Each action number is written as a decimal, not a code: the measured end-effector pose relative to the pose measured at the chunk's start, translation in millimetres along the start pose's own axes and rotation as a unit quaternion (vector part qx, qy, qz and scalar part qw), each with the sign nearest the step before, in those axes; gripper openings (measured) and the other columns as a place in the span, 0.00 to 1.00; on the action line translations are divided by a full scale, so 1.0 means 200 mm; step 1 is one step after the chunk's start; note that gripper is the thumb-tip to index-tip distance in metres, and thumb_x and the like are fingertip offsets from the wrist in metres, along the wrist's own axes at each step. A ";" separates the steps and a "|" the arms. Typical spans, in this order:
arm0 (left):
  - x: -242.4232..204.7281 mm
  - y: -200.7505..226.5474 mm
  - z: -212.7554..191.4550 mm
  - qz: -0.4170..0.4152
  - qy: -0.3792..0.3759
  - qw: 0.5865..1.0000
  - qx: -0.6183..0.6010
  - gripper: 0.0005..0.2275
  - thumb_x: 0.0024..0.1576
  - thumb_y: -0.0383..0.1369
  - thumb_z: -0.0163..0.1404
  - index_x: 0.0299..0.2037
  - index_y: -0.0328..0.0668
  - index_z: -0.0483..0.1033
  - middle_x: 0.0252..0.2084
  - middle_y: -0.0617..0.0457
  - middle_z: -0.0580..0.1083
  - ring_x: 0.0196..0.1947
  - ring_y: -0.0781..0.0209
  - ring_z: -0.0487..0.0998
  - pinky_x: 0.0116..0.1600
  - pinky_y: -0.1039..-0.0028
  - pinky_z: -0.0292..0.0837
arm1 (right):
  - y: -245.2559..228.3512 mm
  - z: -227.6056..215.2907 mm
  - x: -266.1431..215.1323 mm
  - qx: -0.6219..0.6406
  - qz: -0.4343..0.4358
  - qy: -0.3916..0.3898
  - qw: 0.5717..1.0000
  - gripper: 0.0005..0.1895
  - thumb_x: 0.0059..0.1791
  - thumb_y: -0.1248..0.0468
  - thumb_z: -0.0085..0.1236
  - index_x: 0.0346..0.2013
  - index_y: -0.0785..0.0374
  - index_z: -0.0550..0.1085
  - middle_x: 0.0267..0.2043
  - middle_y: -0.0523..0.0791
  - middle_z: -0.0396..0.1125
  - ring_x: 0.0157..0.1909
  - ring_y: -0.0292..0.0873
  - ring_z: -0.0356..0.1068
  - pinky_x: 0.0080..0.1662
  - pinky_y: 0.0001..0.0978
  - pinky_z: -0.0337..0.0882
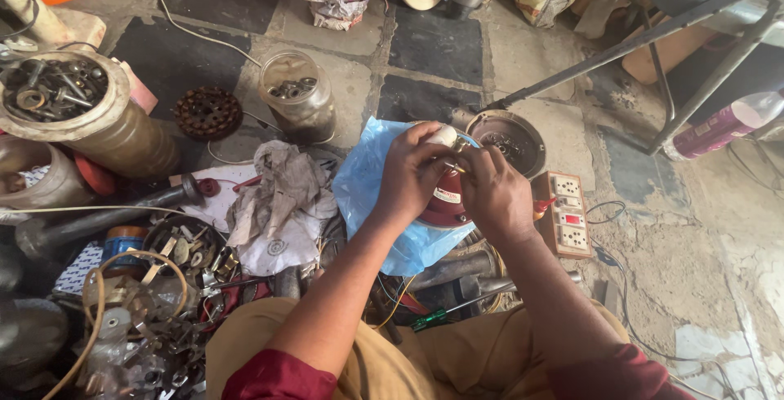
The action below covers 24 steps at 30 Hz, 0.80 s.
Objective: The person works on a ceiling fan motor by hand and with a screwdriver, connecting wires to the terminal block and fitting the capacitor housing.
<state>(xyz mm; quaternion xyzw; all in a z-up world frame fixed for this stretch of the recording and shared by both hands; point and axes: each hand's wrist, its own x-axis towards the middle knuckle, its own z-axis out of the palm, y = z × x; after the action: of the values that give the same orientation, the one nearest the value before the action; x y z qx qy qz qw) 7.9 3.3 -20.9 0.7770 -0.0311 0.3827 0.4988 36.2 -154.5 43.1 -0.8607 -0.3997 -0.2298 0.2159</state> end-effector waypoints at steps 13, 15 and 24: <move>-0.03 0.04 -0.01 0.019 0.008 1.000 0.019 0.07 0.50 0.30 0.64 0.37 0.46 0.84 0.59 0.49 0.74 0.61 0.46 0.72 0.66 0.58 0.64 | 0.04 0.06 -0.04 0.503 0.555 -0.045 0.661 0.12 0.52 0.61 0.49 0.37 0.68 0.74 0.29 0.49 0.69 0.22 0.43 0.69 0.23 0.33 0.65; -0.03 0.06 0.00 0.020 0.007 0.999 0.038 0.07 0.48 0.30 0.64 0.35 0.45 0.83 0.59 0.49 0.73 0.61 0.45 0.70 0.66 0.58 0.64 | -0.01 0.01 -0.08 0.216 0.207 0.020 0.954 0.12 0.48 0.69 0.55 0.46 0.68 0.73 0.35 0.46 0.70 0.29 0.41 0.75 0.31 0.33 0.73; -0.03 0.04 0.01 -0.024 0.006 0.999 -0.046 0.06 0.51 0.29 0.64 0.38 0.44 0.83 0.59 0.48 0.73 0.60 0.47 0.73 0.64 0.61 0.68 | 0.13 0.10 -0.09 0.374 0.274 0.005 0.886 0.09 0.55 0.68 0.53 0.50 0.65 0.75 0.42 0.44 0.76 0.39 0.33 0.75 0.38 0.27 0.75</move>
<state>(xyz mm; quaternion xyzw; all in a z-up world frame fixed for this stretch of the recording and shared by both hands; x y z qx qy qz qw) 1.9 -4.0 -19.1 0.7513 -0.0266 0.3736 0.5434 51.7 -169.6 12.2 -0.7905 -0.2026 0.0003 0.5780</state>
